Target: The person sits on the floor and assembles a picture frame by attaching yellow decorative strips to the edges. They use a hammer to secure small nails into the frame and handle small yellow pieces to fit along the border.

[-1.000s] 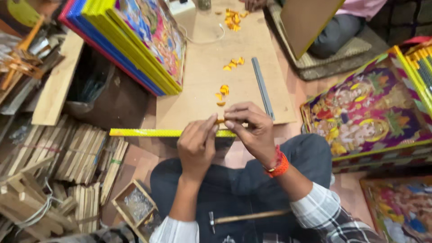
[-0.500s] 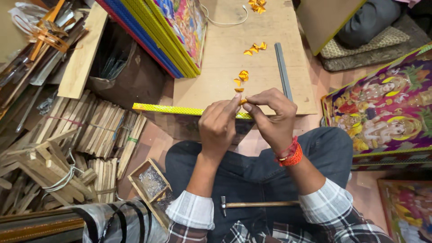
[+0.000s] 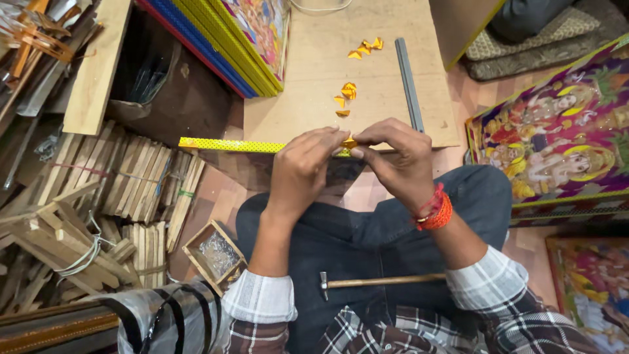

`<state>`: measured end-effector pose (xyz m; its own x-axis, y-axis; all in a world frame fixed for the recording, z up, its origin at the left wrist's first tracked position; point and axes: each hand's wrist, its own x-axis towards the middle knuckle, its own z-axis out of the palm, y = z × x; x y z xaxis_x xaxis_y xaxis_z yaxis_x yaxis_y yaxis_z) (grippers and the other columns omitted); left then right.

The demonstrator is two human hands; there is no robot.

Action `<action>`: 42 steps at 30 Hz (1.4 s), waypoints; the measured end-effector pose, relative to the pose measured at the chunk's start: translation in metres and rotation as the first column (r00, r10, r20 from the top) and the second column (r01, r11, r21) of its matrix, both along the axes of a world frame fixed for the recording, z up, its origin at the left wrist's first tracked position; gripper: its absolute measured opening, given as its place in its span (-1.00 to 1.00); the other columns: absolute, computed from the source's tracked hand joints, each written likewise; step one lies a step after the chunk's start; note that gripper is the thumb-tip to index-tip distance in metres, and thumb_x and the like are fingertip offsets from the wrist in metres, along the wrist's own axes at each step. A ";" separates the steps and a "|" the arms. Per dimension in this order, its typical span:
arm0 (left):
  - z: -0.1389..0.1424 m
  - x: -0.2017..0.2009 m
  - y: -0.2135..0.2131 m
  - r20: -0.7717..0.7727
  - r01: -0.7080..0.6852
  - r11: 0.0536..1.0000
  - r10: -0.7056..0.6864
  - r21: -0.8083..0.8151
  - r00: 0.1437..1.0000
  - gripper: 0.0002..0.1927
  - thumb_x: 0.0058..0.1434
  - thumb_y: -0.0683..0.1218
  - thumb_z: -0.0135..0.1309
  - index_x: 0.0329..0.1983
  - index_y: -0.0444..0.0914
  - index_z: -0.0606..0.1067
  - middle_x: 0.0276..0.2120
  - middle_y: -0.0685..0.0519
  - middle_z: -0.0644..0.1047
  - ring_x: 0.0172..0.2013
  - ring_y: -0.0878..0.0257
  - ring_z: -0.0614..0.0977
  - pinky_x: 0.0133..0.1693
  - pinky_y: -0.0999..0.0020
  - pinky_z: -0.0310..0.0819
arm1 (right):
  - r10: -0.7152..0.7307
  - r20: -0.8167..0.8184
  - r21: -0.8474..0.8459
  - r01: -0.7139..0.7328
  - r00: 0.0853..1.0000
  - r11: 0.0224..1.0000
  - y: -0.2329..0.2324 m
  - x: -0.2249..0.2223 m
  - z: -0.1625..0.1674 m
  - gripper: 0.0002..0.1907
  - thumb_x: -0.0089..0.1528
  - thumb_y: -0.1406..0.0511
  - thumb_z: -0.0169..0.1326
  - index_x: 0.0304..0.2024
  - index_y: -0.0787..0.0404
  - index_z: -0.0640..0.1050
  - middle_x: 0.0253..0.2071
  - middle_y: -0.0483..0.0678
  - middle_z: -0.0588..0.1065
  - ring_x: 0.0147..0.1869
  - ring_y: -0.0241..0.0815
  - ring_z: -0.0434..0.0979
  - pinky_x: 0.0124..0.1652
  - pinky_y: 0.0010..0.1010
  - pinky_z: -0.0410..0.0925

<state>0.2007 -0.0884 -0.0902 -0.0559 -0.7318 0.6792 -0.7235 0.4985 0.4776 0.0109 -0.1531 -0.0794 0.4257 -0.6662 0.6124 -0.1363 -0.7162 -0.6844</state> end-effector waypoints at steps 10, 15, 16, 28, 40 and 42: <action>0.001 0.004 0.001 -0.058 0.034 0.998 -0.031 0.046 0.998 -0.56 0.05 -0.41 0.06 0.00 -0.25 0.58 -0.05 -0.09 0.64 0.10 0.00 0.65 0.10 0.14 0.54 | 0.090 -0.187 -0.083 -0.107 0.978 0.991 -0.010 -0.003 0.022 -0.82 0.12 0.50 0.33 -0.27 0.34 0.57 -0.26 0.03 0.57 -0.16 -0.10 0.64 -0.17 -0.36 0.47; 0.003 0.003 -0.001 -0.070 0.031 0.999 -0.028 0.043 0.997 -0.58 0.08 -0.40 0.09 0.00 -0.24 0.58 -0.05 -0.07 0.64 0.12 0.01 0.65 0.11 0.15 0.55 | 0.086 -0.206 -0.094 -0.108 0.975 0.990 -0.011 -0.003 0.021 -0.81 0.12 0.49 0.33 -0.27 0.34 0.57 -0.26 0.03 0.57 -0.16 -0.09 0.64 -0.17 -0.35 0.46; 0.003 0.002 -0.001 -0.076 0.031 0.999 -0.029 0.035 0.997 -0.59 0.10 -0.39 0.11 0.01 -0.24 0.58 -0.05 -0.07 0.64 0.13 0.01 0.65 0.12 0.15 0.54 | 0.071 -0.190 -0.099 -0.091 0.979 0.991 -0.010 -0.003 0.020 -0.82 0.13 0.49 0.33 -0.26 0.34 0.58 -0.26 0.03 0.57 -0.15 -0.09 0.64 -0.15 -0.35 0.46; 0.013 -0.008 -0.003 -0.161 0.047 0.999 -0.047 -0.007 0.986 -0.61 0.22 -0.37 0.15 0.11 -0.24 0.53 0.07 -0.06 0.60 0.12 -0.01 0.63 0.15 0.19 0.53 | -0.005 -0.120 0.008 0.006 0.993 1.000 0.001 -0.028 0.001 -0.86 0.18 0.47 0.31 -0.24 0.35 0.59 -0.08 0.11 0.58 -0.09 -0.14 0.64 -0.12 -0.43 0.51; -0.195 0.116 0.149 -0.304 -0.729 0.557 0.830 0.398 0.469 -0.83 0.44 -0.14 0.15 -0.02 -0.36 0.54 -0.17 -0.11 0.61 -0.19 0.05 0.61 -0.06 0.18 0.50 | 0.198 -0.096 -0.023 -0.201 0.976 0.979 -0.033 -0.024 -0.001 -0.86 0.20 0.50 0.32 -0.25 0.32 0.58 -0.16 0.04 0.59 -0.09 -0.12 0.65 -0.15 -0.43 0.54; -0.231 0.124 0.177 0.235 -0.695 0.227 0.832 0.682 0.503 -0.81 0.31 -0.13 0.17 -0.05 -0.28 0.60 -0.39 -0.27 0.60 -0.32 -0.14 0.63 -0.19 0.03 0.45 | 0.202 -0.109 -0.031 -0.207 0.973 0.978 -0.036 -0.022 -0.002 -0.85 0.21 0.51 0.32 -0.25 0.32 0.58 -0.19 0.02 0.60 -0.11 -0.14 0.66 -0.14 -0.42 0.52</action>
